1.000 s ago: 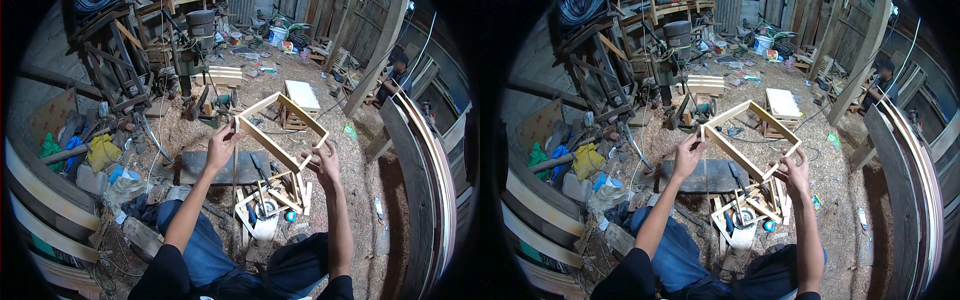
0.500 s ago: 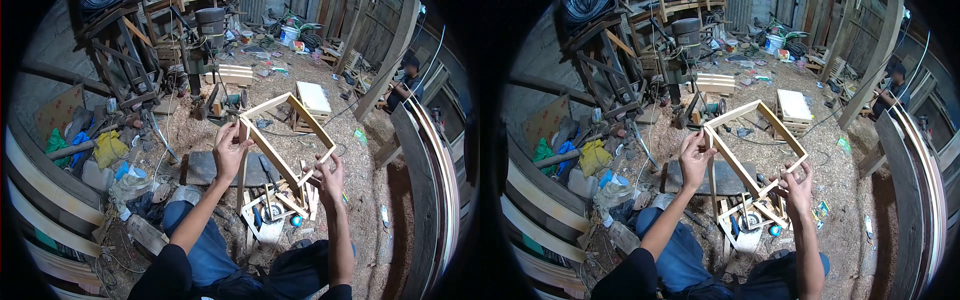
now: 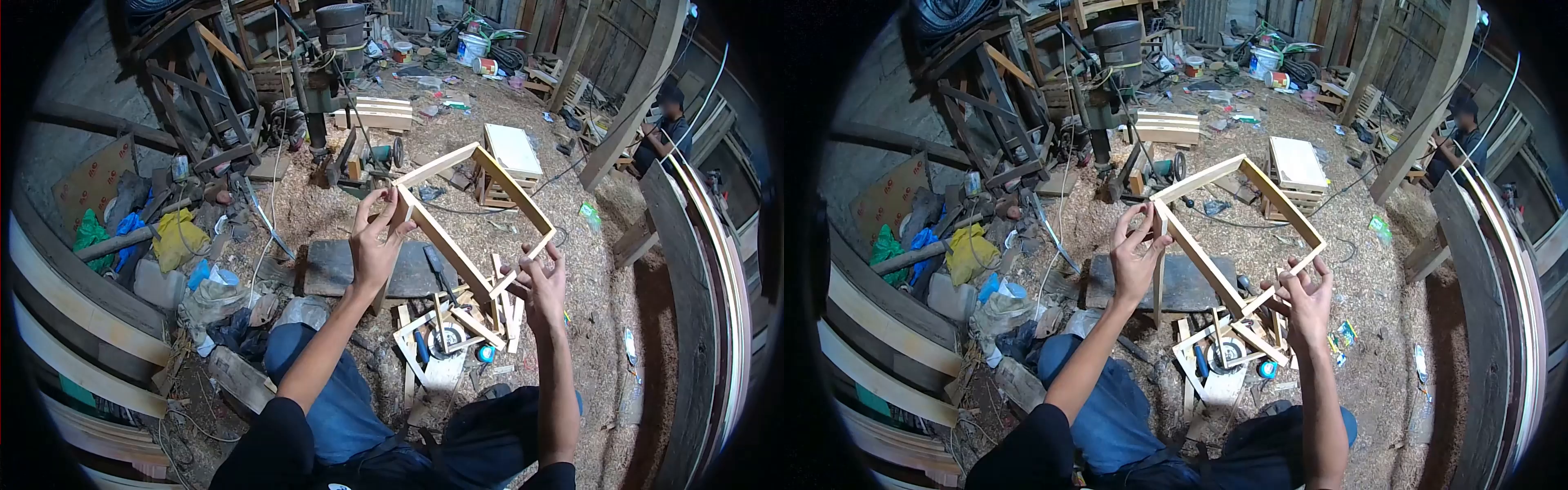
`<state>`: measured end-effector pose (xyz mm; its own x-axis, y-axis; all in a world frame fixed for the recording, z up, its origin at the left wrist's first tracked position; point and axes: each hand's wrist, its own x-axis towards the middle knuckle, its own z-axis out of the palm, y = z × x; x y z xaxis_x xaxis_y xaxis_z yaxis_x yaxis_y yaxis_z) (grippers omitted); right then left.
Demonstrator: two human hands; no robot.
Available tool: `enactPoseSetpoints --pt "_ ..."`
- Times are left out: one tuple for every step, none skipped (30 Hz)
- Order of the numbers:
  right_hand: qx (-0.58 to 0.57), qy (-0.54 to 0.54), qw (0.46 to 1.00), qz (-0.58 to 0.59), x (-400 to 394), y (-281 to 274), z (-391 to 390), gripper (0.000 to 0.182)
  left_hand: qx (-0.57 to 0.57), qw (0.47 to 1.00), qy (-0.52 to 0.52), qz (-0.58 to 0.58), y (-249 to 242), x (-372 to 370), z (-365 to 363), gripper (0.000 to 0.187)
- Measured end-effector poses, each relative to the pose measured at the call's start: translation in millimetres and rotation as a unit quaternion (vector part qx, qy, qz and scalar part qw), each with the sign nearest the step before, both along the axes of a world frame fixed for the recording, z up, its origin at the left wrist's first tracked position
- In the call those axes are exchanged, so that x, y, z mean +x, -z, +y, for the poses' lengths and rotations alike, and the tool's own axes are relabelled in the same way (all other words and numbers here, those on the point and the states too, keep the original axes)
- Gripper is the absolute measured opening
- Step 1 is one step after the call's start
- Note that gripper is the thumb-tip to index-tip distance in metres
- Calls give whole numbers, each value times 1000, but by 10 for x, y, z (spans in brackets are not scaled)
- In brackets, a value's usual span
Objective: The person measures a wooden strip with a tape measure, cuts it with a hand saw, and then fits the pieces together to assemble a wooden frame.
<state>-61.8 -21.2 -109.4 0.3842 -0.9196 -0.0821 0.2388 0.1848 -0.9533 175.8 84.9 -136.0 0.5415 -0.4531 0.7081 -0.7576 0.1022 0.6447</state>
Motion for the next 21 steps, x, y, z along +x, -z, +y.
enactPoseSetpoints --pt "1 6 1000 -12 -8 24 -17 56 7 1000 -1 -2 29 9 -23 54" --pt "14 6 1000 -20 -19 35 -29 57 13 1000 -3 -4 57 18 -45 53" --pt "15 7 1000 -19 -19 34 -30 57 15 1000 -2 -4 87 24 -62 53" --pt "19 11 999 -23 -16 21 -31 57 8 1000 6 22 111 27 -85 52" --pt "21 16 999 -27 -17 5 -29 57 1 999 14 48 126 26 -105 51" --pt "21 16 999 -27 -19 -14 -16 57 1 999 15 47 114 10 -110 51" --pt "31 18 999 -29 -15 -39 -3 58 -12 995 27 90 88 -11 -109 51" --pt "41 19 998 -31 -10 -50 2 58 -25 990 39 133 73 -21 -109 51" --pt "41 18 999 -32 -6 -45 -1 58 -26 990 38 132 67 -17 -118 51" --pt "40 14 999 -31 -4 -36 1 59 -44 988 41 145 64 -12 -121 51" --pt "40 10 999 -30 1 -28 4 60 -62 985 45 157 67 -5 -119 51" --pt "40 9 999 -29 10 -24 5 60 -62 985 43 158 100 23 -125 51" --pt "34 5 999 -29 18 -22 7 60 -58 991 22 121 153 65 -140 50" --pt "27 2 999 -28 24 -21 9 60 -53 995 1 83 192 89 -147 50" --pt "28 2 999 -28 29 -24 7 60 -53 995 1 84 181 85 -142 50" --pt "30 -1 999 -26 35 -27 4 61 -52 995 3 90 155 75 -135 49" --pt "32 -4 999 -23 43 -26 6 61 -50 994 5 97 145 73 -122 49" --pt "33 -5 999 -23 48 -22 6 61 -49 994 3 98 151 86 -106 49" --pt "29 -5 999 -23 48 -21 3 60 -32 997 2 71 155 102 -91 46" --pt "24 -6 999 -24 50 -26 -1 60 -15 999 0 44 157 111 -85 42" --pt "23 -7 999 -22 59 -39 2 60 -16 999 -1 45 132 100 -79 42"
